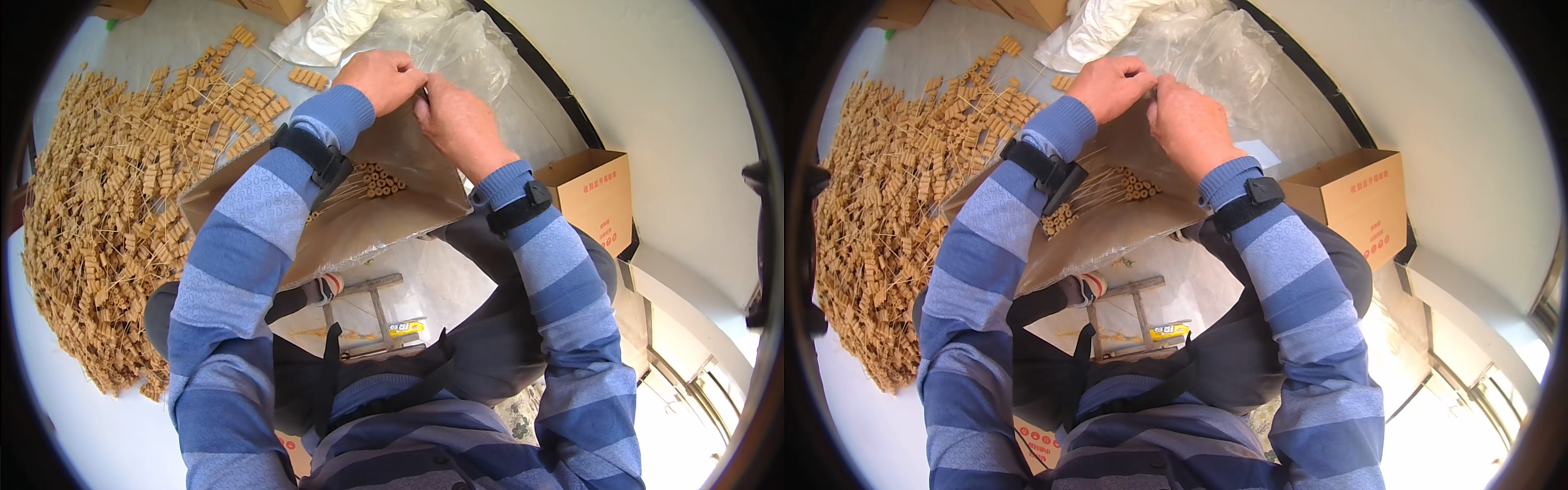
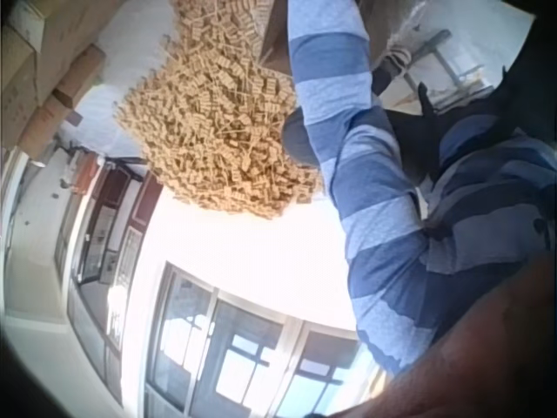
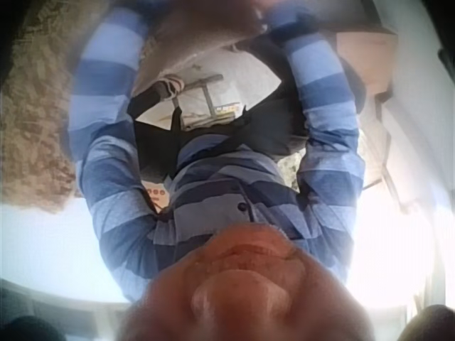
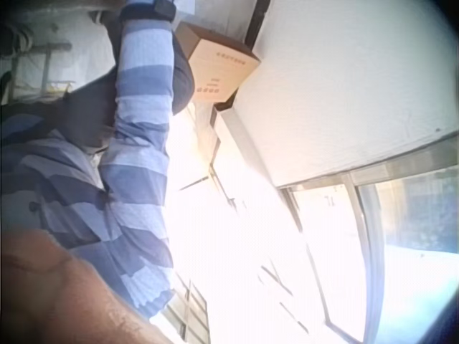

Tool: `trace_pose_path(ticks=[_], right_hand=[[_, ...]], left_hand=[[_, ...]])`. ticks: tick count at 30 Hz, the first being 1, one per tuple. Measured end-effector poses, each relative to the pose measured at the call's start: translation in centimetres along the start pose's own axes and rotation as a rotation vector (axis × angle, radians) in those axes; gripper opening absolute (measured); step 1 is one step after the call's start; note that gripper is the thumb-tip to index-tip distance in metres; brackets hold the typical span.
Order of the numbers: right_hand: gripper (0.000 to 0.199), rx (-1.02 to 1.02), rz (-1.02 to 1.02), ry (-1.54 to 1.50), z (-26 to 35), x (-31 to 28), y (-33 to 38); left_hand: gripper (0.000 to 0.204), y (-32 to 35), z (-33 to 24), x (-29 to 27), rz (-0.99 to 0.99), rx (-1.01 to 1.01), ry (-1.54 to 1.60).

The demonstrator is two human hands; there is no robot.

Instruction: The person sits on the floor and repeatedly picks up small cylindrical food items, threads them onto wooden skewers, and places the completed skewers into a cardboard box. The person handles the items by hand and organizes them into bundles before packing.

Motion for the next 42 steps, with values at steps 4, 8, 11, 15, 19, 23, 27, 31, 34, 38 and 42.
trace_pose_path(ticks=[4, 8, 11, 15, 19, 23, 27, 31, 34, 38, 42], right_hand=[[0.029, 0.028, 0.063, -0.020, 0.1, 0.9, 0.1], [0.032, -0.007, 0.020, -0.050, 0.0, 1.3, 0.3], [0.034, 0.050, 0.026, -0.080, 0.2, 1.6, 0.5], [0.036, 0.101, 0.054, -0.190, 0.2, 1.8, 0.3], [0.035, 0.071, 0.016, -0.211, 0.0, 1.7, 0.4], [0.033, 0.010, -0.078, -0.303, 0.0, 1.6, -0.1], [0.030, -0.105, -0.206, -0.383, 0.3, 1.8, -1.4], [0.026, -0.097, -0.198, -0.385, 0.4, 1.9, -2.2], [0.025, -0.068, -0.176, -0.414, 0.5, 1.9, -2.4], [0.025, -0.067, -0.168, -0.483, 0.8, 1.6, -2.4], [0.025, -0.023, -0.040, -0.696, 0.8, 1.2, -3.0]], left_hand=[[0.044, -1.8, 0.6, 0.2, 0.080, -0.104, -0.038], [0.046, -3.4, 2.1, 0.2, 0.038, -0.135, 0.057], [0.044, -3.4, 2.8, -0.2, 0.063, -0.050, -0.008], [0.032, -2.4, 2.8, -0.7, 0.059, 0.017, 0.043], [0.022, -1.7, 3.3, -0.6, 0.001, -0.135, 0.394], [0.020, -1.4, 3.5, -0.7, 0.045, -0.060, 0.529], [0.022, -0.2, 3.5, -1.7, 0.021, -0.084, 0.649], [0.026, 1.9, 3.9, -4.1, 0.077, -0.062, 0.384], [0.027, 3.3, 4.3, -5.1, 0.139, 0.016, 0.200], [0.025, 4.3, 4.4, -5.1, 0.069, 0.085, 0.159], [0.023, 4.7, 4.3, -4.6, 0.012, 0.069, 0.167]])
Point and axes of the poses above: each hand's wrist, its own y-axis away from the middle knuckle, its own x-axis out of the palm, z = x × y, the point moved 3 cm from there along -y, towards the middle knuckle, and after that the axes turned 9 degrees about x, right-handed, at the moved point
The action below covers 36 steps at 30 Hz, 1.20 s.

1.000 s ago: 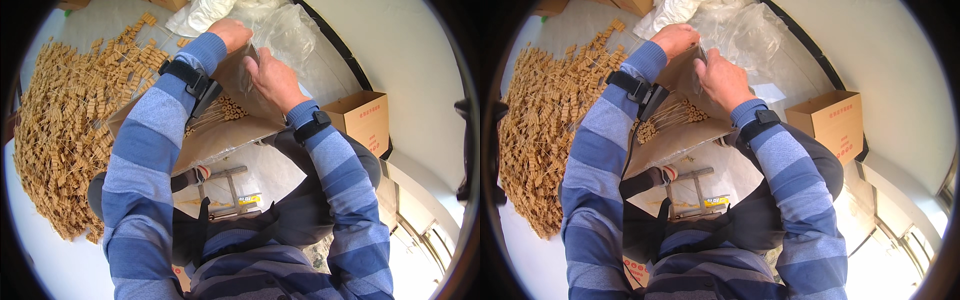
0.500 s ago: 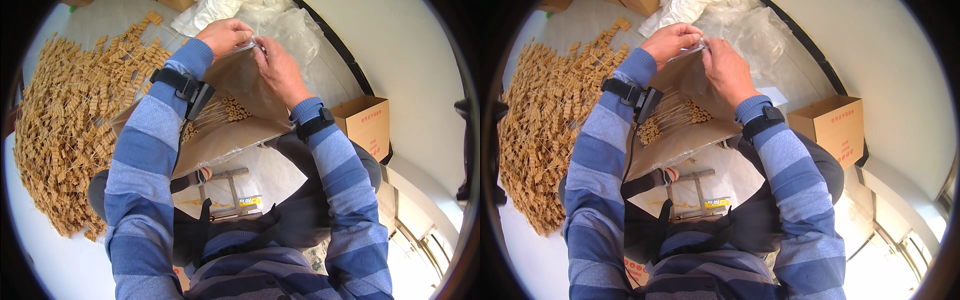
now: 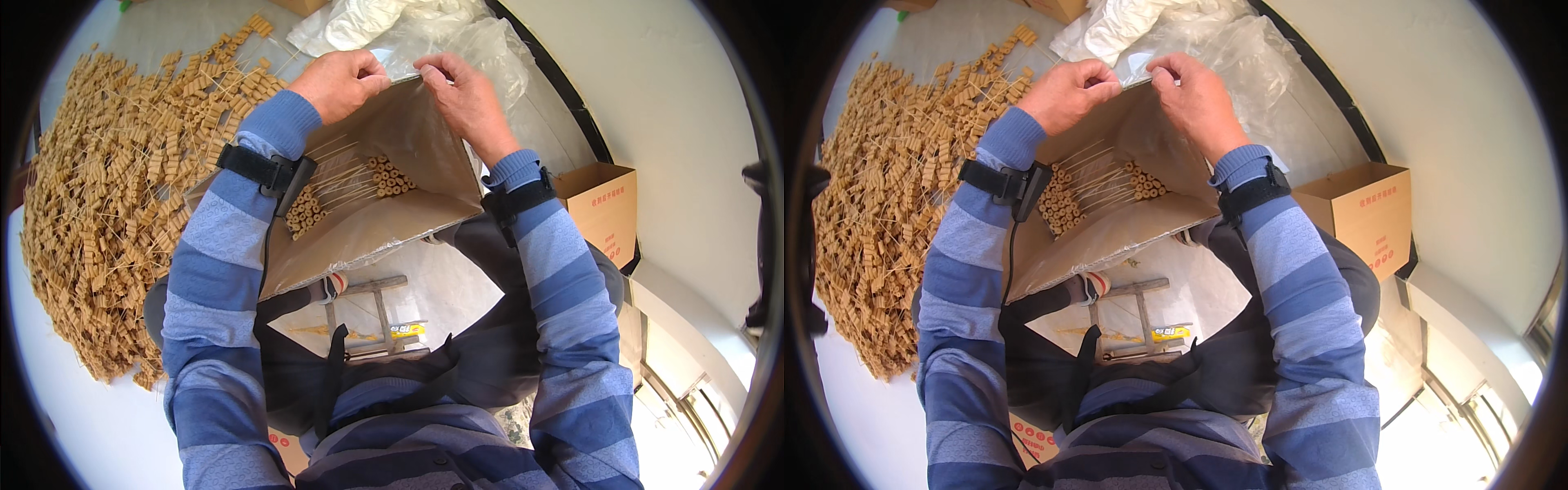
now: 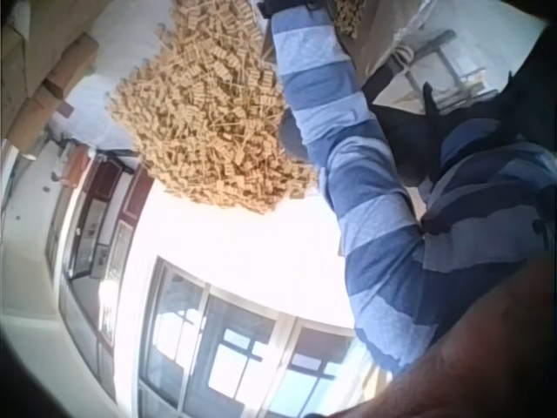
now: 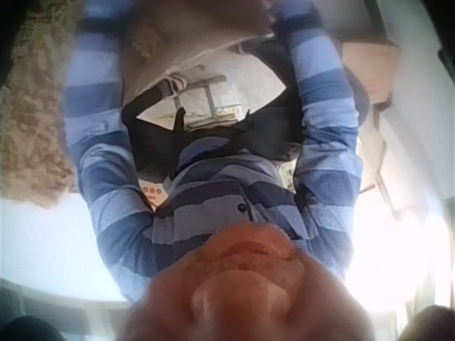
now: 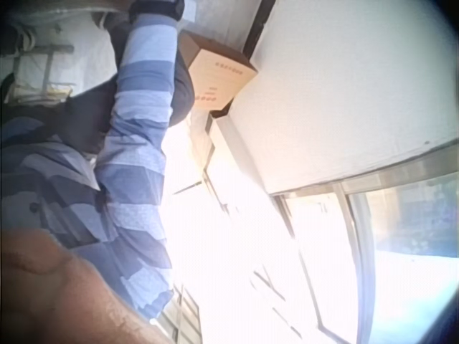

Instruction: The person sits on the floor and repeatedly picks up small cylindrical food items, threads them onto wooden skewers, and places the completed skewers into a cardboard box. The person handles the items by hand and organizes them into bundles before packing.

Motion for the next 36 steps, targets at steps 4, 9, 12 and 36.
trace_pose_path(ticks=[4, 9, 12, 36], right_hand=[[0.030, 0.086, 0.054, -0.030, 0.2, -0.1, -1.0], [0.039, 0.065, 0.073, 0.123, 0.6, 0.2, -1.1], [0.043, 0.171, 0.208, 0.132, 0.4, 0.1, -1.5], [0.021, -0.068, -0.031, 0.693, 0.6, 2.0, 0.6]], left_hand=[[0.023, 0.4, 0.5, 0.3, -0.070, -0.059, 0.065], [0.024, 0.5, 2.0, 0.7, -0.156, -0.092, 0.190], [0.024, 0.4, 2.8, 0.5, -0.151, -0.129, 0.238], [0.008, 8.0, -3.0, 4.2, 0.126, 0.216, -0.597]])
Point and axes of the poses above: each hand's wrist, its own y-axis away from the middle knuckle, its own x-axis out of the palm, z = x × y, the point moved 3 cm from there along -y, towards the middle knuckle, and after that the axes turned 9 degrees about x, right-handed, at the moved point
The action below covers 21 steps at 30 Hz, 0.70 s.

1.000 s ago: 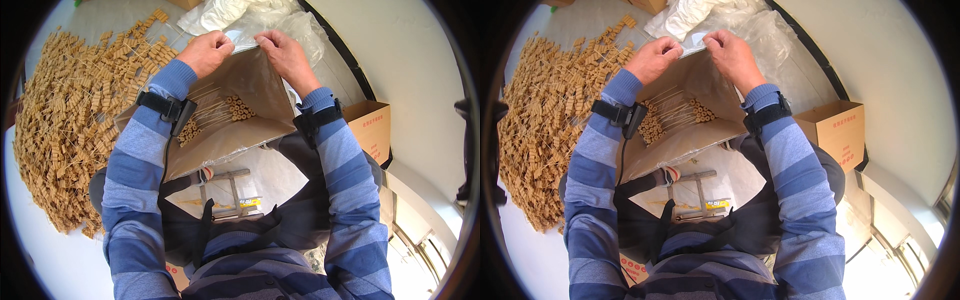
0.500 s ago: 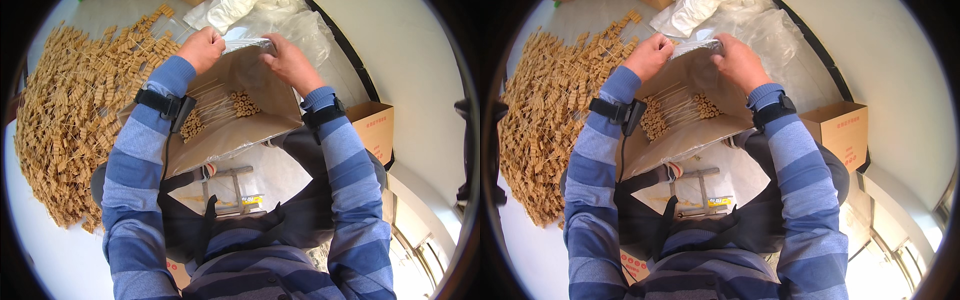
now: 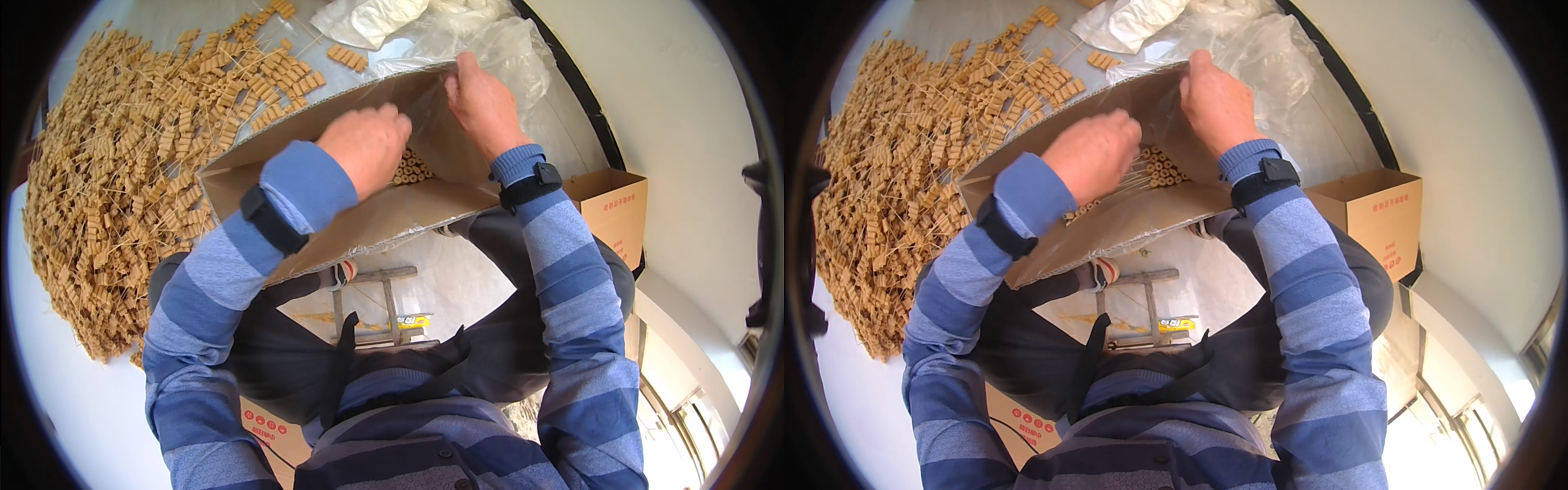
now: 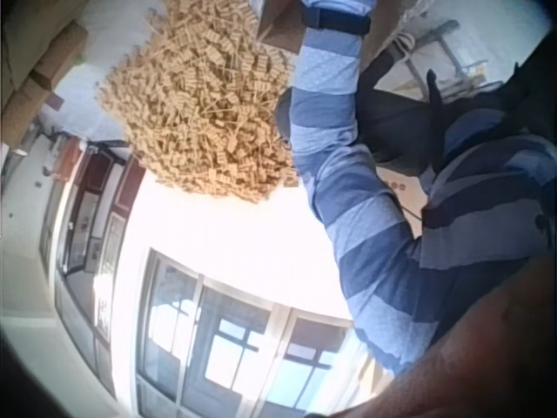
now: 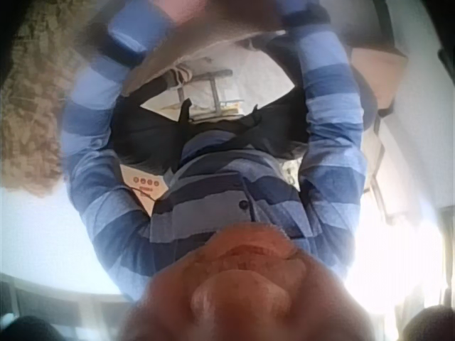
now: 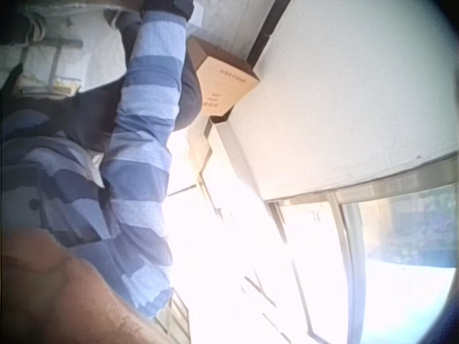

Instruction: The person sits on the floor and repeatedly picks up small cylindrical food items, threads them onto wooden skewers, and places the completed skewers into a cardboard box. The person handles the items by hand and organizes them into bundles before packing.

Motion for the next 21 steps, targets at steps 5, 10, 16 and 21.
trace_pose_path(ticks=[5, 10, 16, 21], right_hand=[[0.023, 0.017, 0.059, -0.003, -0.6, 0.4, 0.3], [0.034, -0.349, -0.165, -0.171, 0.7, -0.5, 0.0], [0.036, -0.525, -0.184, 0.012, 3.2, -0.5, -0.1], [0.037, -0.619, -0.220, 0.021, 5.9, 0.1, 0.0]], left_hand=[[0.013, 1.5, -0.3, 0.2, 0.001, -0.058, -0.248], [0.021, 6.0, 3.4, -5.1, -0.308, -0.198, -0.260], [0.013, 7.2, 5.5, -4.8, -0.282, -0.218, -0.170], [0.010, 7.6, 5.7, -4.3, -0.300, -0.224, -0.151]])
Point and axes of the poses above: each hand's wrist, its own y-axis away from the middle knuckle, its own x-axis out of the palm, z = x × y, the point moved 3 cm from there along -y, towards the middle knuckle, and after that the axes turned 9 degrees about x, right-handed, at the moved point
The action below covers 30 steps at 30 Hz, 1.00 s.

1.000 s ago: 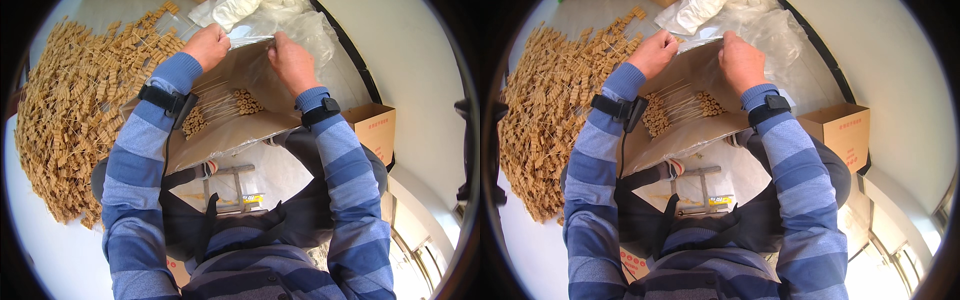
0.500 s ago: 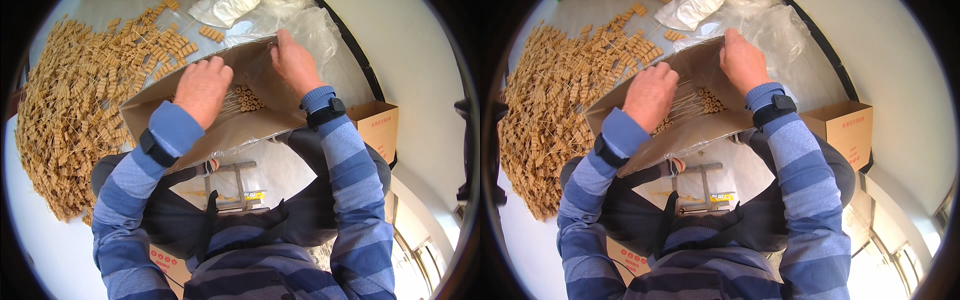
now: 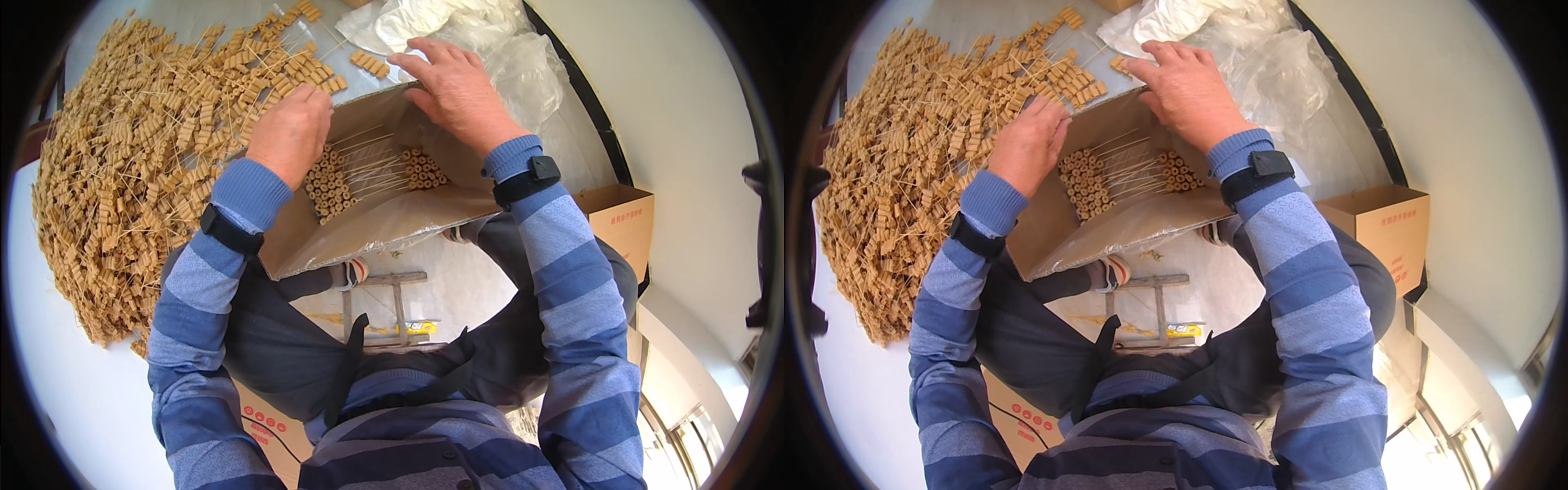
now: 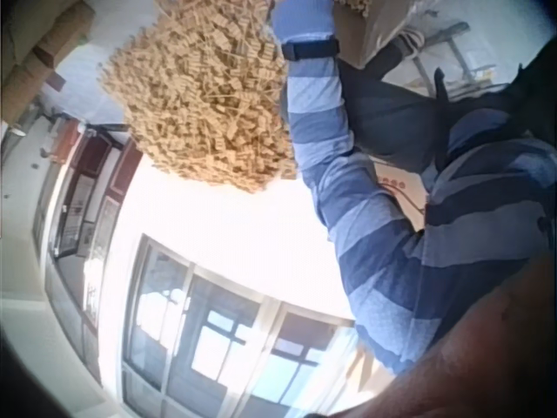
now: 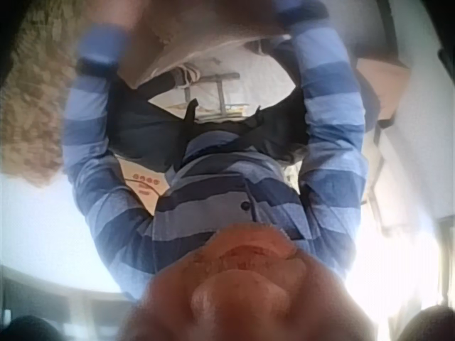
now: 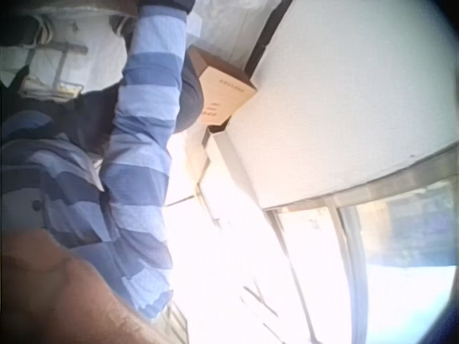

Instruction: The person sits on the floor and repeatedly picks up small cylindrical food items, threads them onto wooden skewers, and places the completed skewers into a cardboard box. The person handles the items by hand and organizes them into bundles before packing.

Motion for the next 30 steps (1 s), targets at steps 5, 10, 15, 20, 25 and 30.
trace_pose_path(ticks=[5, 10, 15, 20, 25, 30], right_hand=[[0.021, -0.074, 0.040, -0.006, 1.2, 0.1, -1.3], [0.014, -0.114, 0.086, -0.068, 2.0, -0.1, -1.6], [0.015, -0.093, 0.141, -0.123, 2.4, 0.3, -2.3], [0.030, 0.026, 0.124, -0.049, -1.4, -2.9, -3.2], [0.029, -0.170, 0.083, -0.009, -0.1, -1.9, -2.7], [0.011, -0.102, 0.186, -0.025, 0.7, -1.2, -3.0]], left_hand=[[0.007, 0.1, 0.7, -0.2, -0.026, 0.001, 0.087], [0.010, 0.6, 1.4, -0.5, -0.016, 0.013, 0.164], [0.017, 1.0, 1.7, -0.7, -0.044, -0.005, 0.313], [0.018, 1.3, 1.7, -0.1, -0.031, -0.009, 0.239], [0.014, 1.2, 2.0, 0.3, -0.044, -0.013, 0.268], [0.012, 1.1, 2.2, 0.4, -0.077, -0.011, 0.263]])
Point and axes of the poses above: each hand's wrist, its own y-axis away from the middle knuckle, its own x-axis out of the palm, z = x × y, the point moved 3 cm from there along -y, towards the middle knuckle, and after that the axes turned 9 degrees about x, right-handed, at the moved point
